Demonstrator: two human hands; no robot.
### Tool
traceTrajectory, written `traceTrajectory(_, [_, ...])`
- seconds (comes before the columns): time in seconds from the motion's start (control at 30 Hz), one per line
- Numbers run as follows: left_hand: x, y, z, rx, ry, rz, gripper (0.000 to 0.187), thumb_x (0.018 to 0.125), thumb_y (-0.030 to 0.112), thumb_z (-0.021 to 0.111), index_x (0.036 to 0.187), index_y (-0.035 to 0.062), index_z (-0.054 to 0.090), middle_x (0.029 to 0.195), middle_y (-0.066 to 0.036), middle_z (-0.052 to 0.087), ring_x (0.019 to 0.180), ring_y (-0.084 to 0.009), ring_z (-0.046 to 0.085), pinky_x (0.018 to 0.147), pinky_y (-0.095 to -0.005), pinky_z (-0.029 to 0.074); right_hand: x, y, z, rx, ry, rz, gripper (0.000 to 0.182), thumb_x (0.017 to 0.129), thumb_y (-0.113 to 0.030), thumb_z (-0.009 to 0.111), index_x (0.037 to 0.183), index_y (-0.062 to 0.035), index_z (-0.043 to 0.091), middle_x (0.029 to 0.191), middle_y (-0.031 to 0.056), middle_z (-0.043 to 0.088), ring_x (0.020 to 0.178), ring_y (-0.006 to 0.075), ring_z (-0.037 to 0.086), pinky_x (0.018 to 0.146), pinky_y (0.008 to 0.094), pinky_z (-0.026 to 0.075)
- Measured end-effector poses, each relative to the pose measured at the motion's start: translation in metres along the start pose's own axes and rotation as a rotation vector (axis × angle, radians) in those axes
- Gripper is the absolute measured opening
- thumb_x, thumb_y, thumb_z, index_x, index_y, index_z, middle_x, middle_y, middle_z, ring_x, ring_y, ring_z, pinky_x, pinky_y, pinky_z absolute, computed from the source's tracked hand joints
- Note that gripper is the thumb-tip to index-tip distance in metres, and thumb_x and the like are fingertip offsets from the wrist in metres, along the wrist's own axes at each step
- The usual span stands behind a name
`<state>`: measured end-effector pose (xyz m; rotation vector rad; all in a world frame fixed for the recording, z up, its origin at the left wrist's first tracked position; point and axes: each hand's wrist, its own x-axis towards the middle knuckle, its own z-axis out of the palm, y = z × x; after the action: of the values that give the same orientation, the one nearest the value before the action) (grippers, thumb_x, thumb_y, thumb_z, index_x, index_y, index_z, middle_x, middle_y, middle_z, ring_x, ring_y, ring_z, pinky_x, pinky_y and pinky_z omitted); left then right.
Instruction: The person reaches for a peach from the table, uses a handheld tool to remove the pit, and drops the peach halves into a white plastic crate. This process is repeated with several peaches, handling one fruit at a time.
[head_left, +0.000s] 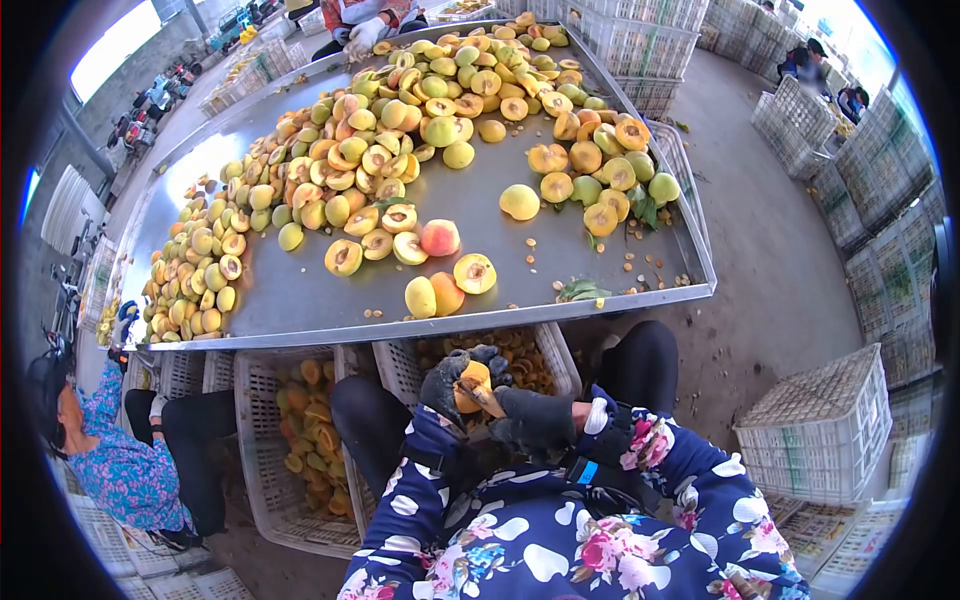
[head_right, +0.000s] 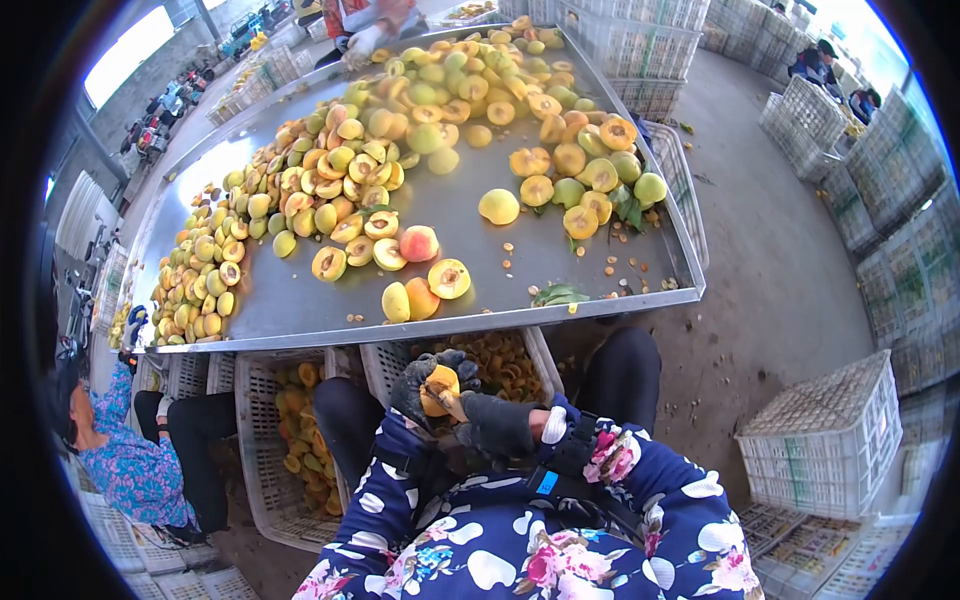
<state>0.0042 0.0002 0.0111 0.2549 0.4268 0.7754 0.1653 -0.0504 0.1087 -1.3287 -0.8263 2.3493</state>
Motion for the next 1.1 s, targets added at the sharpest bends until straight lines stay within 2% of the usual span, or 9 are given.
traceTrajectory(0.13, [0.006,-0.005,-0.015,0.028,-0.084,0.013,0.047,0.087,0.031,0.041,0.119,-0.0023,0.041,0.116,-0.017,0.049,0.106,-0.0285,0.049,0.092,-0.0425,0.039,0.015,0.022,-0.012,-0.108,-0.221,-0.205,0.023,0.086,-0.031,0.049,0.089,-0.0079,0.052,0.065,0.0015,0.051,0.043,0.0079,0.045,0.036,0.0192,0.035])
traceTrajectory(0.2, [0.004,-0.007,-0.01,0.281,-0.072,0.12,0.048,0.088,0.032,0.038,0.121,-0.0023,0.04,0.121,-0.017,0.046,0.11,-0.0291,0.046,0.095,-0.0431,0.036,0.011,0.021,-0.01,0.153,-0.281,-0.18,0.016,0.084,-0.022,0.054,0.088,-0.0075,0.052,0.063,0.0017,0.051,0.041,0.0063,0.045,0.034,0.0172,0.033])
traceTrajectory(0.43, [0.023,-0.022,-0.019,-0.05,-0.304,0.386,0.051,0.087,0.033,0.036,0.126,-0.0009,0.035,0.129,-0.015,0.039,0.117,-0.0289,0.039,0.101,-0.0438,0.028,0.022,0.039,0.005,0.585,-0.354,-0.176,0.014,0.084,-0.017,0.054,0.087,-0.0057,0.046,0.056,-0.0011,0.045,0.038,0.0048,0.039,0.031,0.0186,0.031])
traceTrajectory(0.53, [0.022,-0.026,-0.008,-0.205,-0.277,0.392,0.044,0.088,0.026,0.035,0.122,-0.0019,0.039,0.125,-0.016,0.044,0.112,-0.0299,0.044,0.099,-0.0415,0.032,0.02,0.042,0.009,0.68,-0.325,-0.17,0.014,0.084,-0.017,0.054,0.086,-0.0057,0.046,0.055,-0.0005,0.044,0.037,0.0055,0.039,0.031,0.0191,0.03])
traceTrajectory(0.77, [0.043,-0.051,-0.118,-0.108,0.158,0.191,0.046,0.086,0.041,0.04,0.102,0.0002,0.051,0.098,-0.015,0.056,0.088,-0.0274,0.054,0.085,-0.0369,0.043,0.016,0.047,0.008,0.432,-0.244,-0.243,0.016,0.084,-0.021,0.054,0.084,-0.0072,0.046,0.055,0.0001,0.045,0.035,0.006,0.038,0.029,0.0189,0.03])
traceTrajectory(0.87, [0.014,-0.034,-0.063,0.857,0.327,0.529,0.042,0.085,0.035,0.042,0.106,-0.0011,0.05,0.101,-0.018,0.055,0.093,-0.0306,0.053,0.085,-0.04,0.042,0.012,0.046,0.008,0.379,-0.158,-0.283,0.017,0.084,-0.023,0.054,0.085,-0.0079,0.045,0.054,0.0001,0.044,0.035,0.0062,0.038,0.029,0.019,0.031])
traceTrajectory(0.93, [0.0,-0.016,-0.015,0.01,-0.089,0.522,0.042,0.084,0.027,0.043,0.113,-0.0031,0.048,0.106,-0.019,0.054,0.095,-0.0308,0.053,0.085,-0.0414,0.042,0.001,0.044,0.005,0.408,-0.12,-0.293,0.017,0.084,-0.023,0.054,0.087,-0.0083,0.044,0.053,-0.0001,0.043,0.035,0.0065,0.038,0.03,0.0198,0.031])
traceTrajectory(1.0, [-0.04,0.024,0.022,0.128,0.226,0.528,0.044,0.081,0.024,0.048,0.114,-0.0051,0.048,0.104,-0.016,0.055,0.093,-0.0269,0.054,0.079,-0.0392,0.045,0.002,0.049,-0.002,0.356,-0.009,-0.291,0.018,0.084,-0.023,0.054,0.087,-0.0085,0.044,0.053,-0.0004,0.042,0.036,0.0069,0.039,0.031,0.021,0.032])
traceTrajectory(1.1, [-0.091,0.087,0.022,0.471,0.328,0.988,0.021,0.079,0.008,0.049,0.093,-0.0045,0.06,0.09,-0.014,0.062,0.084,-0.0204,0.058,0.076,-0.0342,0.046,0.016,0.072,-0.027,0.047,0.076,-0.404,0.019,0.083,-0.023,0.054,0.088,-0.008,0.044,0.054,-0.0009,0.041,0.038,0.0076,0.04,0.032,0.0235,0.033])
